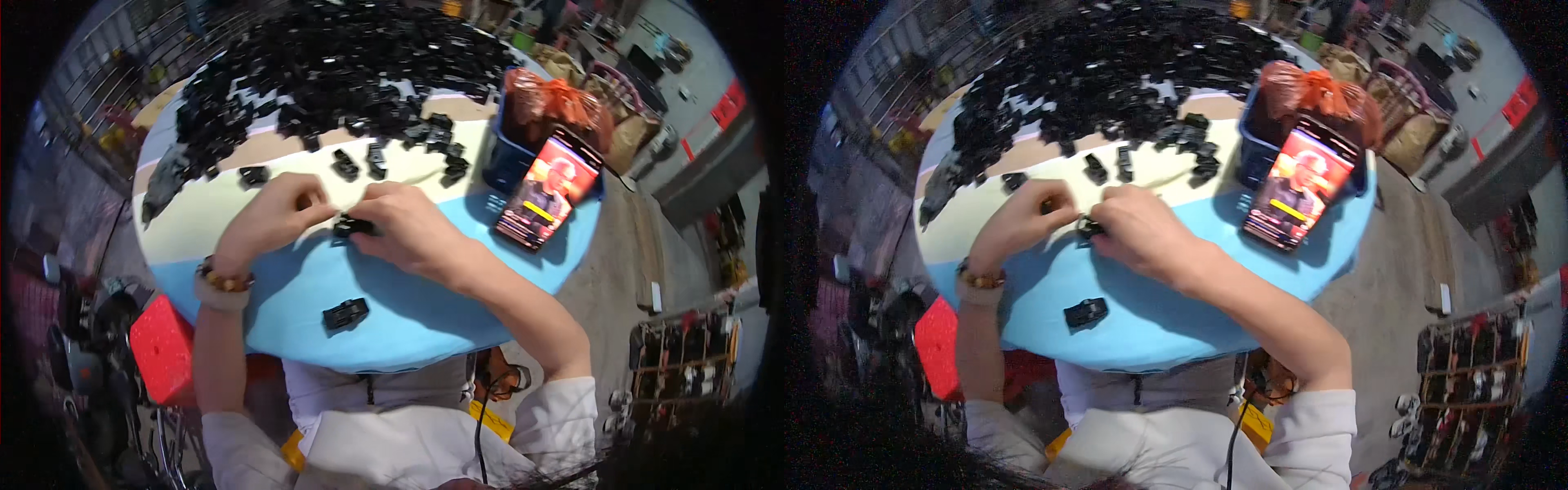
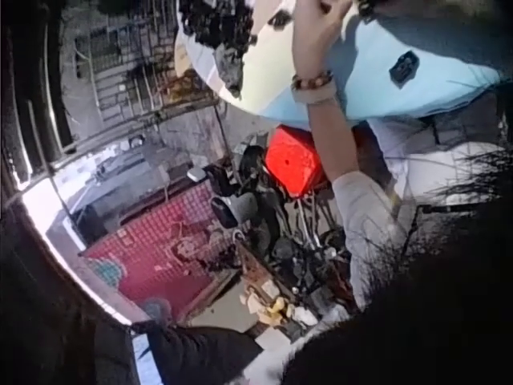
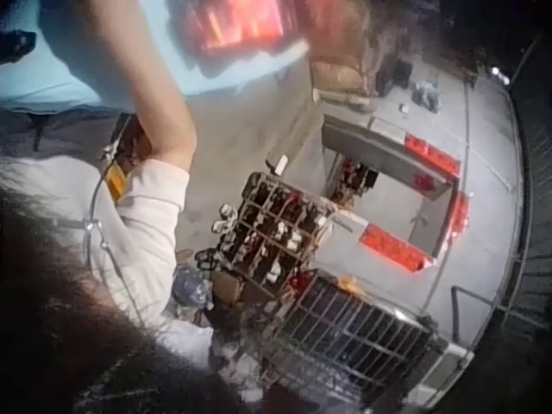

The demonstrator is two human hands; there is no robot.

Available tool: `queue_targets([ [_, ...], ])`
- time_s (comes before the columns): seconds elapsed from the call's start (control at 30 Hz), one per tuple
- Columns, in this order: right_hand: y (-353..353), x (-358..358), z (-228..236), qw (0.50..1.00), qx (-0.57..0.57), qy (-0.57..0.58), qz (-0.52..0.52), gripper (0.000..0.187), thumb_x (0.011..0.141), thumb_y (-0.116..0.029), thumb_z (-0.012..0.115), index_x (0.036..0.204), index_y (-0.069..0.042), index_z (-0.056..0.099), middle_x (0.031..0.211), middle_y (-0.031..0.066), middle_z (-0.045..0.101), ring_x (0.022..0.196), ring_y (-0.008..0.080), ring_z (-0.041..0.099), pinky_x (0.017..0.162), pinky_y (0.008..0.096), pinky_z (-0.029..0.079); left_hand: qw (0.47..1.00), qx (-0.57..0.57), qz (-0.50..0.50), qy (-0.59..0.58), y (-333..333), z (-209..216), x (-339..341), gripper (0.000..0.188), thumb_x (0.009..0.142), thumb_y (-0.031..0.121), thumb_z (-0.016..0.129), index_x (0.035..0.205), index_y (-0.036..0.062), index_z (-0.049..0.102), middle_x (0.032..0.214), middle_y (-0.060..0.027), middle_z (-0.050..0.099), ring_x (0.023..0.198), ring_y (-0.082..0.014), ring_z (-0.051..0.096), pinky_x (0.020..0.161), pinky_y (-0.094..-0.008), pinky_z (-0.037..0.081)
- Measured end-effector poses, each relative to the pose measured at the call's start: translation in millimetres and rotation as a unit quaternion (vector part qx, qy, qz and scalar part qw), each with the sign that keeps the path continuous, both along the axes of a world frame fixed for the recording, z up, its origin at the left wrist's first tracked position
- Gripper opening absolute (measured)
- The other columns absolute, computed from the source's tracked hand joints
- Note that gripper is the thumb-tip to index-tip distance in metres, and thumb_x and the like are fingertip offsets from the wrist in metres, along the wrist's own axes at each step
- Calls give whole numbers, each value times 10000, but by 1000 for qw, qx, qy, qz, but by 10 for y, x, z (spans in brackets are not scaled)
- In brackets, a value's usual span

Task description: The recorder is inspecting and sorting small black plastic parts from a large pile on a table.

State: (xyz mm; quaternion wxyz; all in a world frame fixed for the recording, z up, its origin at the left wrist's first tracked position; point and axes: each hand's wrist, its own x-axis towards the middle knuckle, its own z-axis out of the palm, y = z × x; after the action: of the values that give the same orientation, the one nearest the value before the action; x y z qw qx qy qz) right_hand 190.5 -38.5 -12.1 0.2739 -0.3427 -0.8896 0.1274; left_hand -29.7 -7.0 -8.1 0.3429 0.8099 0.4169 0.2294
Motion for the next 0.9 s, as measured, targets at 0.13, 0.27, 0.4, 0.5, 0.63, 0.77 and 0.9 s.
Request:
queue_targets([
  [0.13, 25, -61, -21, 1000, 8, -3, 11, 156, 735, -123, 711, 842, -17, 669, 830, 147, 604, 834, 340, 617, 762, 438, 502, 984, -157, 56, -67, -70, 118, 9, 142, 922, 142, 610, 844, 24, 588, 675, 41, 523, 559, -38, 465, 482, -205, 361],
  [0.27, 21, -44, 7, 998, -21, -58, -5, 172, 732, -124, 714, 861, -19, 670, 870, 142, 600, 896, 335, 601, 799, 434, 499, 989, -137, 48, -5, -64, 80, 105, 111, 881, 116, 647, 840, 33, 585, 692, 31, 535, 591, -43, 486, 499, -201, 370],
  [0.4, 26, -58, -12, 997, -18, -73, -13, 180, 737, -133, 720, 866, -19, 669, 879, 137, 599, 903, 335, 600, 803, 433, 495, 994, -104, 9, 22, -2, 74, 80, 119, 822, 77, 687, 812, 33, 578, 691, 26, 538, 600, -51, 486, 505, -210, 373],
  [0.5, 38, -25, -48, 998, -34, -50, -15, 173, 749, -145, 724, 856, -22, 665, 891, 130, 602, 921, 332, 596, 794, 439, 495, 991, -126, 33, 20, -8, 113, 131, 134, 781, 45, 702, 786, 29, 569, 686, 27, 534, 607, -52, 479, 521, -219, 377],
  [0.63, 8, 27, -102, 999, -35, -23, -4, 217, 769, -172, 727, 913, -38, 635, 911, 119, 599, 935, 325, 587, 786, 440, 493, 996, -85, 23, 11, -77, 42, 119, 112, 779, 44, 704, 866, 27, 636, 699, 19, 556, 629, -53, 500, 537, -222, 392],
  [0.77, -7, 50, -60, 997, 47, 62, 6, 306, 782, -139, 724, 1031, -50, 572, 918, 116, 588, 918, 325, 585, 775, 426, 500, 994, -91, 40, -45, -177, 121, 114, 160, 849, 79, 678, 990, 8, 656, 678, 16, 559, 589, -47, 503, 496, -211, 383],
  [0.9, 102, 36, -98, 975, -2, 221, 0, 356, 765, -117, 776, 1054, -37, 584, 903, 109, 648, 848, 273, 650, 737, 359, 523, 983, -95, 60, -142, -196, 104, 81, 132, 888, 66, 644, 989, -19, 656, 739, 9, 593, 595, -37, 498, 493, -201, 374],
])
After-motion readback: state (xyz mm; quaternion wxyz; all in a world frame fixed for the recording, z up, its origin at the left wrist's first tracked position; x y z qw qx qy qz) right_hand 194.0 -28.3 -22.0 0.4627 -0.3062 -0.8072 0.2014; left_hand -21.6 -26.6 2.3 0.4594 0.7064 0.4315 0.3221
